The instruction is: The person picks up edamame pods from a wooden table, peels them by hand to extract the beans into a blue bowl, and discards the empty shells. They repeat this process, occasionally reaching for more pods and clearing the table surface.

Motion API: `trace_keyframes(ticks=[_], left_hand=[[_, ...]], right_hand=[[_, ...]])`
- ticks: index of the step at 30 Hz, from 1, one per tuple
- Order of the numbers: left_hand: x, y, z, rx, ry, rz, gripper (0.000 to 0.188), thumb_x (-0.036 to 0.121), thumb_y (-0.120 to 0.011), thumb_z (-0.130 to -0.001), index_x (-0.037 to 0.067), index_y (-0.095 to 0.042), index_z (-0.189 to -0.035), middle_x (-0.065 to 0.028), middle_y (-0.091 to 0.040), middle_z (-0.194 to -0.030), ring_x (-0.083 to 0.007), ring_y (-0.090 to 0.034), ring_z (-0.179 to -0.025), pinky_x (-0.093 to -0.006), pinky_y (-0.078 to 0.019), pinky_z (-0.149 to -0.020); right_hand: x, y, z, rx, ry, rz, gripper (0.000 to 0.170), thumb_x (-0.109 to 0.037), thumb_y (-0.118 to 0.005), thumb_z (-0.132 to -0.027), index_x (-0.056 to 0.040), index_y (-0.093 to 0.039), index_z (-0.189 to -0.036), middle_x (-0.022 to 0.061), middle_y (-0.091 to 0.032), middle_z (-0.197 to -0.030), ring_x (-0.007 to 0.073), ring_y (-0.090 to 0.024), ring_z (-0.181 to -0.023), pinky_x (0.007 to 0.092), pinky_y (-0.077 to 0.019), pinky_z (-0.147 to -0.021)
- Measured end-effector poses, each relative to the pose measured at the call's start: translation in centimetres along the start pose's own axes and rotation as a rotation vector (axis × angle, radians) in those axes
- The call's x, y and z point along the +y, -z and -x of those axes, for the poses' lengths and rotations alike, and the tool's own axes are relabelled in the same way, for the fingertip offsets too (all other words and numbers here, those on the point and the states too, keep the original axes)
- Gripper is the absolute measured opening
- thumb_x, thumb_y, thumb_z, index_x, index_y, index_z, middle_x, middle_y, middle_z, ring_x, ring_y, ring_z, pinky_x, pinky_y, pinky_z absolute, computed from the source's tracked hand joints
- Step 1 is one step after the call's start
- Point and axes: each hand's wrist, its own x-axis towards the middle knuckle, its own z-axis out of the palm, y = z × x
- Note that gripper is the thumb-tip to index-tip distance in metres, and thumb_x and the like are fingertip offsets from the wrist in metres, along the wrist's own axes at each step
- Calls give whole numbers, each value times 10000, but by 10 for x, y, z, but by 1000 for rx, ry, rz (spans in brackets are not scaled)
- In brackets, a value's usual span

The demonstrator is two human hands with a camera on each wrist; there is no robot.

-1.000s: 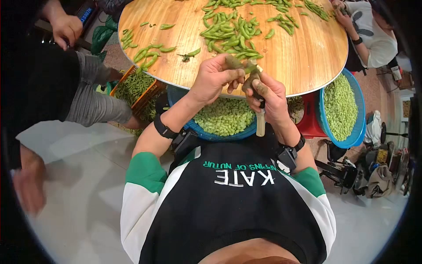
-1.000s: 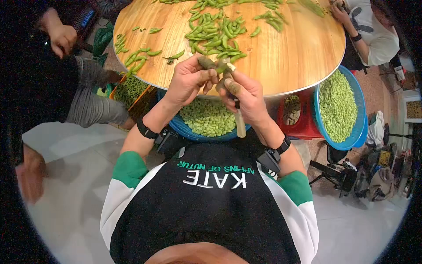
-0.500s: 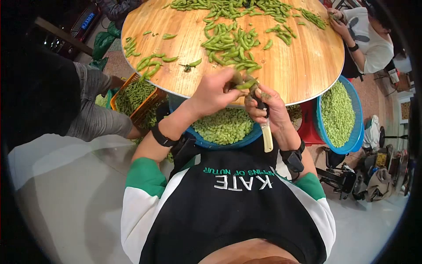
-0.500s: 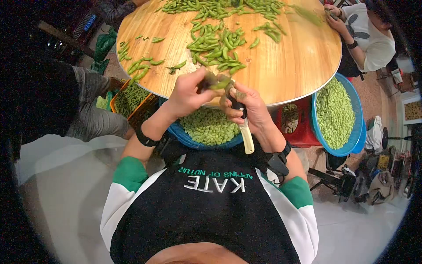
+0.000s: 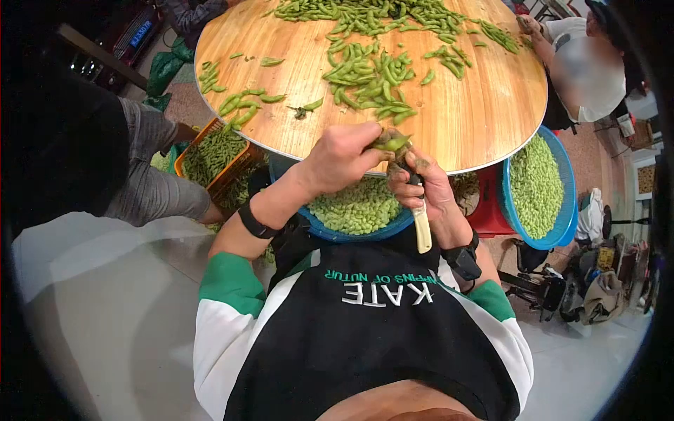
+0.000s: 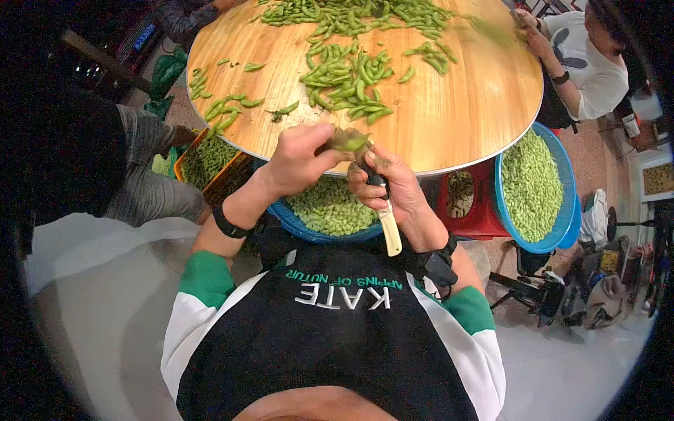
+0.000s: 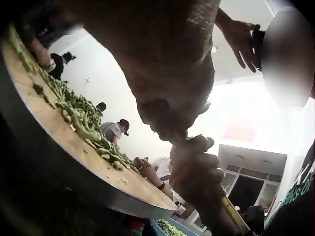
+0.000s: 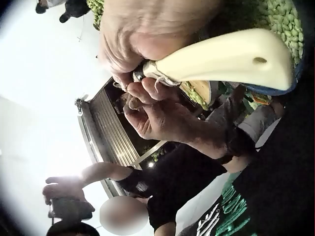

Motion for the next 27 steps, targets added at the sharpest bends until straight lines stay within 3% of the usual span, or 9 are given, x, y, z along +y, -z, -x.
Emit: trace_keyframes(ticks=[2, 6, 9, 12, 15, 19, 20, 22, 27], left_hand=[[-8, -5, 3, -22, 221, 291, 118, 16, -675, -806, -46, -604, -876, -71, -601, -677, -116, -573, -587, -260, -444, -524], [-1, -5, -2, 42, 361, 545, 216, 40, -681, -817, -15, -624, -1018, -74, -637, -745, -74, -566, -658, -251, -465, -604], [4, 0, -4, 31, 551, 774, 156, 45, -619, -876, -38, -622, -1007, -58, -633, -785, -72, -565, -668, -230, -466, -596], [-2, -15, -1, 109, 436, 681, 137, 46, -593, -896, -51, -621, -989, -44, -626, -801, -68, -570, -681, -225, -469, -588], [4, -14, -5, 77, 619, 804, 162, 74, -583, -911, -30, -626, -1027, -41, -632, -816, -73, -580, -701, -222, -475, -599], [7, -27, -2, 117, 565, 895, 213, 84, -560, -923, -3, -591, -1115, -35, -627, -819, -78, -590, -703, -245, -488, -628], [7, -26, -2, 123, 577, 742, 197, 69, -547, -924, -10, -584, -1101, -49, -628, -825, -88, -594, -685, -241, -488, -621], [6, -33, 6, 173, 613, 801, 147, 68, -503, -937, -19, -555, -1044, -52, -602, -782, -87, -571, -636, -234, -476, -582], [2, -44, 6, 231, 616, 811, 139, 27, -386, -909, 3, -506, -975, -35, -550, -723, -84, -527, -589, -243, -443, -507]], right_hand=[[1, -5, -1, 13, 21, -2, 188, -182, -538, -951, -65, -503, -1094, 82, -532, -812, 62, -402, -498, 167, -314, -362], [3, -14, -4, 47, 98, 116, 204, -194, -522, -962, -86, -499, -1135, 64, -539, -812, 62, -408, -506, 166, -323, -382], [1, -21, -5, 77, 115, 202, 228, -211, -509, -963, -66, -491, -1138, 63, -540, -819, 66, -401, -504, 173, -331, -395], [4, -15, -5, 173, 191, 295, 237, -190, -509, -949, -29, -487, -1123, 77, -540, -825, 75, -380, -500, 199, -336, -409], [8, -23, -5, 301, 293, 557, 218, -163, -509, -942, -18, -514, -1105, 75, -564, -802, 81, -420, -484, 208, -329, -391], [11, -26, -7, 367, 408, 741, 202, -143, -476, -953, -5, -559, -1076, 65, -590, -756, 88, -477, -496, 214, -346, -416], [8, -24, -7, 387, 388, 826, 185, -141, -478, -955, -4, -574, -1033, 53, -590, -741, 81, -481, -501, 211, -347, -426], [13, -12, -7, 445, 342, 882, 173, -138, -494, -954, -1, -595, -923, 15, -577, -688, 62, -472, -502, 202, -347, -452], [16, -7, -10, 420, 387, 1080, 178, -120, -504, -957, 11, -607, -893, -9, -536, -629, 45, -454, -508, 196, -339, -454]])
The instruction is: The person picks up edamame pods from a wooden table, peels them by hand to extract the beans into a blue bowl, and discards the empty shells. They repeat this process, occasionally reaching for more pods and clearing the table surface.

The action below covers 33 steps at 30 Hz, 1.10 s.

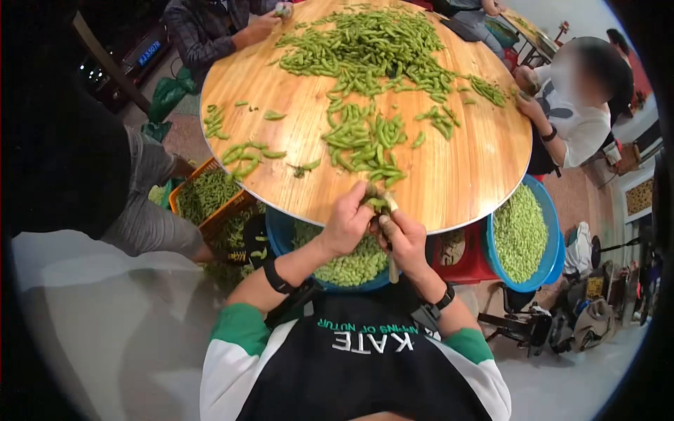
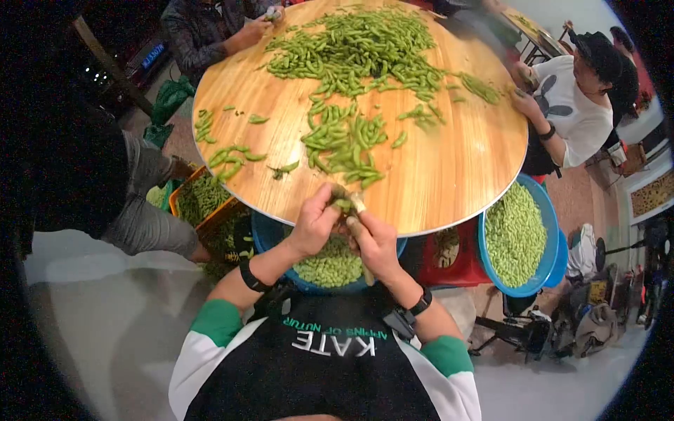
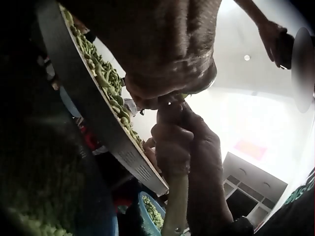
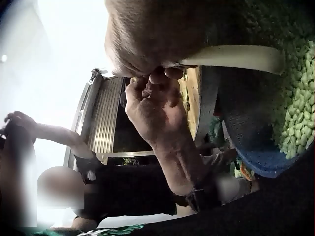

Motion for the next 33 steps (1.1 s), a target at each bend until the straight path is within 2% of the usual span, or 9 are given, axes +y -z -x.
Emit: trace_keyframes(ticks=[4, 8, 13, 17, 25, 27, 28, 31, 33], left_hand=[[-11, 6, -5, -12, 122, 19, 129, 24, -398, -880, 29, -496, -964, -7, -527, -802, -53, -458, -626, -210, -406, -543], [-9, 11, -3, -105, 192, -18, 144, 13, -382, -853, 16, -492, -946, -17, -526, -812, -77, -496, -679, -233, -433, -580], [4, 21, 10, -272, 81, -407, 158, 48, -475, -806, -34, -464, -941, -268, -562, -768, -437, -584, -745, -455, -446, -629], [18, 21, 39, -378, 148, -653, 223, 105, -567, -819, -19, -443, -957, -248, -576, -771, -449, -578, -757, -489, -441, -619], [30, 19, 48, -139, -55, -669, 297, 89, -670, -804, -12, -474, -1003, -161, -610, -781, -311, -641, -710, -385, -486, -604], [14, 14, 48, -32, 83, 178, 247, 45, -659, -828, -14, -506, -1014, -54, -612, -775, -131, -620, -696, -289, -478, -584], [10, 19, 49, -29, 80, 176, 247, 45, -659, -828, -14, -506, -1014, -54, -612, -775, -131, -620, -696, -289, -478, -584], [25, 44, 48, 21, -17, -361, 123, 30, -640, -837, 15, -583, -946, -33, -604, -774, -56, -546, -685, -234, -438, -559], [45, 71, 33, 184, -462, -1009, 114, 6, -609, -776, 30, -586, -886, -122, -582, -758, -250, -578, -627, -349, -460, -558]], right_hand=[[8, -4, -5, 26, 37, 168, 173, -124, -515, -955, 11, -608, -900, -9, -529, -625, 40, -459, -517, 192, -349, -456], [-2, 6, -4, -51, -182, -174, 170, -135, -523, -955, -4, -597, -1034, 9, -588, -728, 45, -467, -528, 193, -350, -443], [-7, 22, 6, -147, -236, -367, 316, -104, -489, -953, -13, -521, -1254, 49, -600, -803, 62, -450, -512, 191, -342, -413], [-13, 24, 13, -188, -241, -377, 385, -95, -482, -947, -27, -489, -1326, 32, -595, -778, 55, -453, -519, 183, -340, -419], [-14, 18, 19, -277, -247, -329, 368, -115, -511, -942, -29, -515, -1299, 17, -609, -779, 34, -457, -506, 171, -337, -421], [-14, 14, 18, -305, -266, -339, 360, -115, -511, -941, -30, -522, -1291, 18, -608, -776, 34, -457, -505, 173, -339, -423], [-14, 11, 19, -327, -288, -347, 353, -114, -510, -940, -32, -528, -1282, 18, -607, -773, 34, -458, -505, 175, -341, -425], [-16, 6, 15, -296, -235, -302, 437, -116, -489, -939, -30, -437, -1364, 32, -589, -781, 45, -433, -505, 176, -336, -427], [-14, 12, 8, -228, -169, -233, 466, -120, -470, -956, -36, -373, -1404, 22, -593, -802, 33, -443, -515, 169, -344, -442]])
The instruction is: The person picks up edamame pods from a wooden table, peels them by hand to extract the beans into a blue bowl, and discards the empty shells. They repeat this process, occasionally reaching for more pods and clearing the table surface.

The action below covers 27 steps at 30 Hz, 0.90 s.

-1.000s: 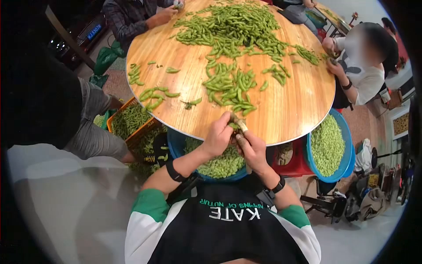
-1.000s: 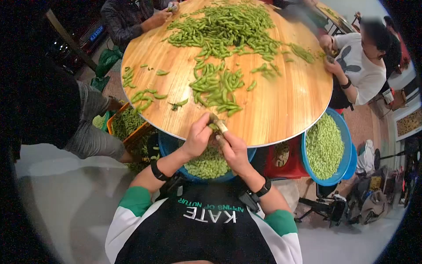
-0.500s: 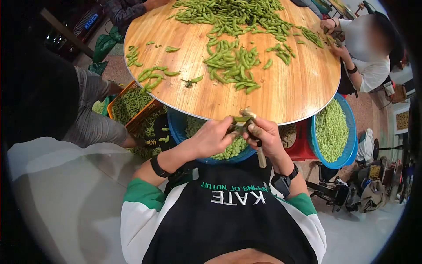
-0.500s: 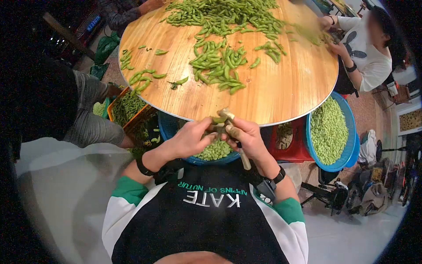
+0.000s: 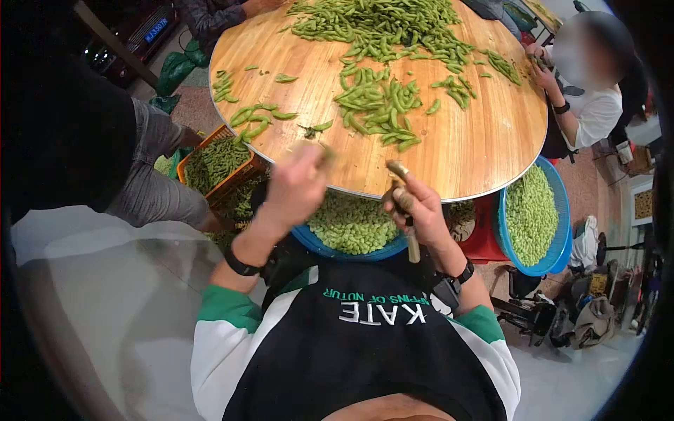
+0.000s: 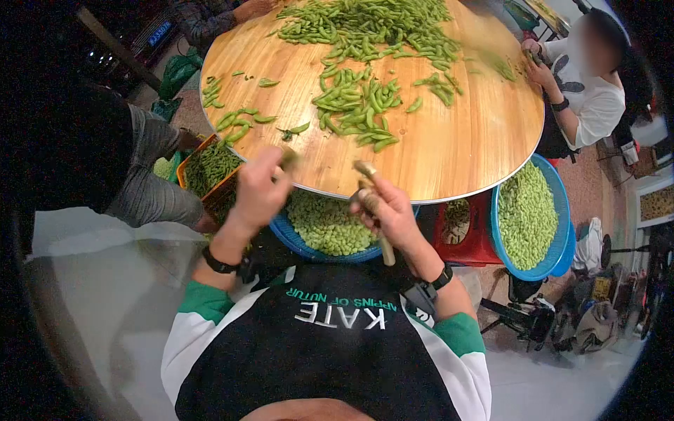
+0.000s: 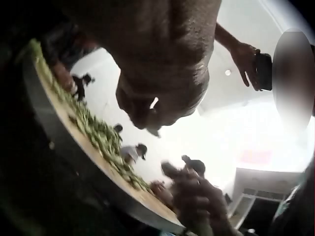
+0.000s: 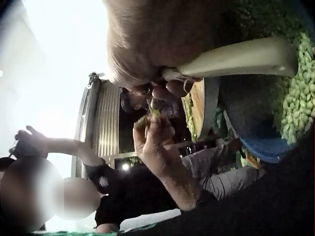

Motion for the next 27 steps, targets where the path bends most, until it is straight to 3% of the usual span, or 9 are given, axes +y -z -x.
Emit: trace_keyframes(ticks=[1, 2, 5, 7, 12, 16, 19, 22, 27], left_hand=[[-11, 12, -6, -52, 45, -350, 102, 16, -593, -762, 38, -584, -862, -132, -590, -807, -323, -575, -649, -427, -462, -599], [-29, 19, -18, 43, -104, -645, 95, 47, -591, -770, 43, -589, -865, -135, -595, -849, -320, -583, -666, -439, -465, -631], [-54, -1, -34, 96, -98, -435, 82, 83, -597, -786, 34, -582, -849, -157, -591, -837, -331, -597, -682, -443, -481, -637], [-47, -36, -41, -46, 22, -105, 132, 119, -611, -795, 26, -584, -885, -189, -583, -835, -340, -611, -705, -446, -503, -652], [-35, -90, -46, -256, 102, -228, 220, 148, -623, -791, 13, -554, -952, -214, -571, -812, -368, -621, -748, -464, -513, -676], [-46, -89, -39, -173, 129, -174, 228, 156, -624, -794, 11, -544, -950, -227, -582, -839, -389, -622, -781, -482, -503, -686], [-43, -77, -35, -154, 274, -41, 182, 128, -610, -827, 10, -550, -953, -202, -589, -858, -338, -618, -809, -412, -495, -691], [-33, -71, -27, -172, 493, 711, 207, -21, -617, -803, -14, -582, -1007, -18, -609, -878, -86, -546, -800, -260, -476, -679], [-12, -76, -6, -324, 628, 1054, 147, 32, -625, -857, 34, -631, -1003, 41, -608, -817, -27, -534, -683, -184, -429, -572]], right_hand=[[6, 10, -4, 29, 31, -1, 436, -113, -461, -960, -32, -402, -1384, 22, -586, -803, 32, -447, -525, 168, -348, -442], [10, 17, -7, 64, 43, -33, 419, -117, -460, -964, -30, -416, -1372, 21, -582, -803, 31, -448, -527, 169, -351, -442], [16, 20, -16, 121, 87, -20, 389, -125, -458, -971, -26, -443, -1347, 21, -574, -804, 29, -450, -531, 170, -357, -441], [18, 17, -19, 147, 118, 24, 374, -128, -457, -974, -25, -457, -1334, 21, -571, -803, 27, -452, -533, 169, -361, -441], [20, 18, -21, 180, 123, 63, 350, -115, -441, -977, -18, -465, -1313, 23, -579, -821, 26, -461, -544, 166, -365, -442], [19, 19, -21, 185, 116, 101, 347, -120, -435, -980, -19, -466, -1310, 33, -580, -818, 38, -466, -539, 174, -366, -442], [18, 17, -25, 129, 92, -8, 351, -133, -437, -982, -19, -465, -1312, 37, -577, -813, 53, -471, -538, 185, -367, -441], [13, 11, -28, 75, 14, -157, 364, -152, -444, -983, -38, -453, -1329, 44, -563, -819, 71, -454, -539, 189, -355, -432], [10, 5, -32, 50, -52, -258, 279, -167, -455, -977, -67, -493, -1235, 51, -555, -807, 81, -432, -518, 197, -342, -411]])
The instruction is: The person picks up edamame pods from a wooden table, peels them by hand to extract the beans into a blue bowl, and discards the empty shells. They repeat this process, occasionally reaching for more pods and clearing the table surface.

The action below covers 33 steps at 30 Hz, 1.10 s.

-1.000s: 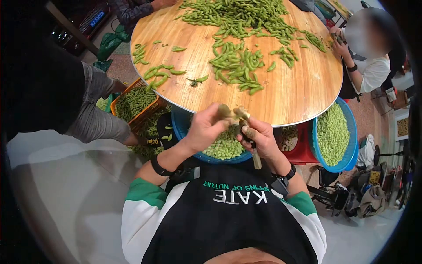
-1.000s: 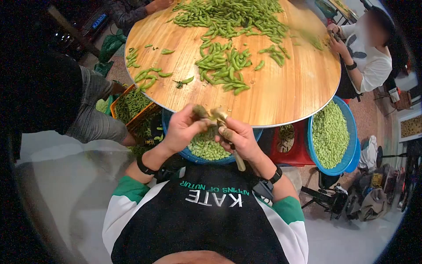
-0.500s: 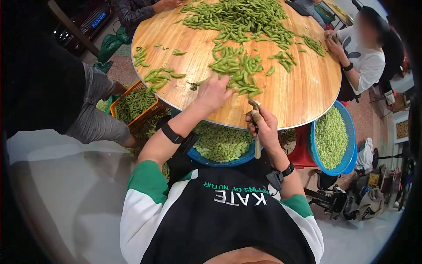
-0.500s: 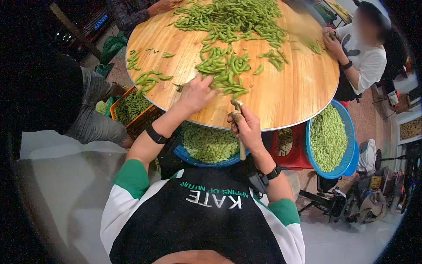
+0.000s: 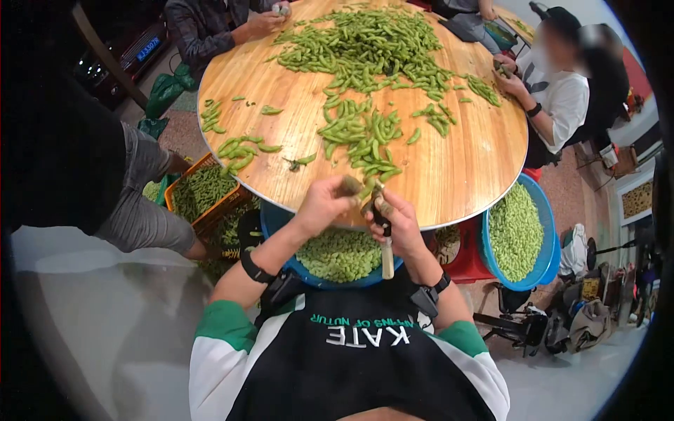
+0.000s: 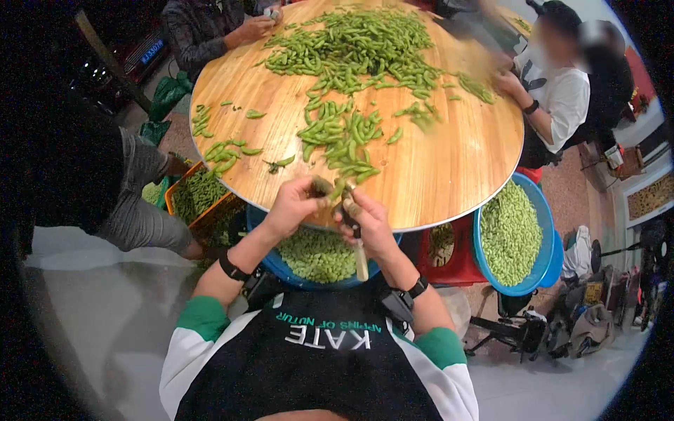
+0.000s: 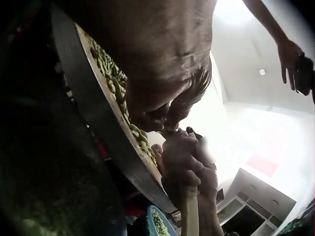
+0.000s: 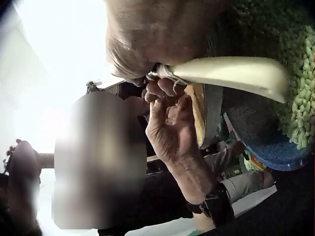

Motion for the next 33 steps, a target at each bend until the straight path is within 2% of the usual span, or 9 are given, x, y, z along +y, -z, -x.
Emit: trace_keyframes(ticks=[2, 6, 11, 14, 22, 26, 28, 30, 33], left_hand=[[-8, -2, -1, -6, -64, 33, 133, 42, -620, -863, 30, -630, -995, 49, -591, -794, -21, -511, -632, -178, -413, -541], [0, -5, 2, -12, 96, 85, 146, 60, -603, -881, 30, -636, -1020, 59, -563, -748, -10, -453, -582, -174, -370, -508], [17, -9, 6, -70, 2, -38, 141, 33, -591, -884, 19, -624, -1020, 43, -583, -800, -19, -482, -626, -182, -385, -544], [4, -4, 1, -70, -68, -110, 124, 40, -590, -887, 9, -621, -1003, 46, -579, -800, -22, -493, -663, -184, -400, -579], [7, 2, 2, -80, -17, -98, 162, 89, -588, -889, 27, -631, -1032, 16, -604, -753, -30, -519, -633, -180, -397, -531], [0, 10, -5, -179, 147, 226, 205, 94, -600, -893, 25, -618, -1086, -6, -622, -754, -53, -549, -579, -179, -389, -474], [4, 8, -4, -223, 348, 555, 237, 99, -594, -901, 29, -605, -1128, -16, -622, -754, -61, -545, -562, -186, -376, -440], [-14, 14, -7, -364, 335, 682, 266, 99, -591, -901, 38, -592, -1160, -28, -625, -766, -67, -530, -544, -190, -369, -425], [-20, 14, -4, -376, 384, 783, 282, 102, -591, -904, 50, -584, -1180, -29, -619, -764, -69, -525, -545, -190, -362, -428]], right_hand=[[0, -1, 2, -41, -25, -61, 232, -172, -464, -971, -81, -508, -1181, 49, -550, -800, 83, -429, -517, 202, -343, -411], [-2, 3, 7, -63, -20, -94, 294, -164, -446, -980, -78, -467, -1260, 41, -547, -814, 85, -438, -526, 200, -356, -425], [-4, -1, 9, -71, -29, -95, 332, -167, -442, -983, -80, -450, -1303, 39, -546, -811, 84, -436, -534, 201, -359, -431], [-6, -4, 9, -87, -10, -69, 169, -177, -455, -985, -57, -527, -1079, 61, -554, -803, 91, -421, -525, 205, -343, -419], [-3, -6, 6, -22, 77, 23, 199, -137, -461, -974, -30, -521, -1130, 49, -557, -802, 76, -410, -524, 195, -338, -418], [-4, -5, 10, -52, 49, -56, 192, -162, -485, -970, -34, -530, -1106, 62, -554, -792, 73, -399, -503, 192, -332, -408], [-5, -2, 11, -79, 15, -123, 198, -169, -493, -967, -35, -532, -1108, 67, -550, -786, 72, -395, -495, 189, -329, -404], [0, 4, 11, -125, -72, -244, 321, -134, -491, -959, -57, -501, -1270, 46, -555, -785, 67, -406, -506, 187, -321, -398], [3, 11, 6, -179, -146, -449, 286, -146, -510, -952, -63, -514, -1225, 53, -555, -790, 75, -409, -507, 187, -316, -389]])
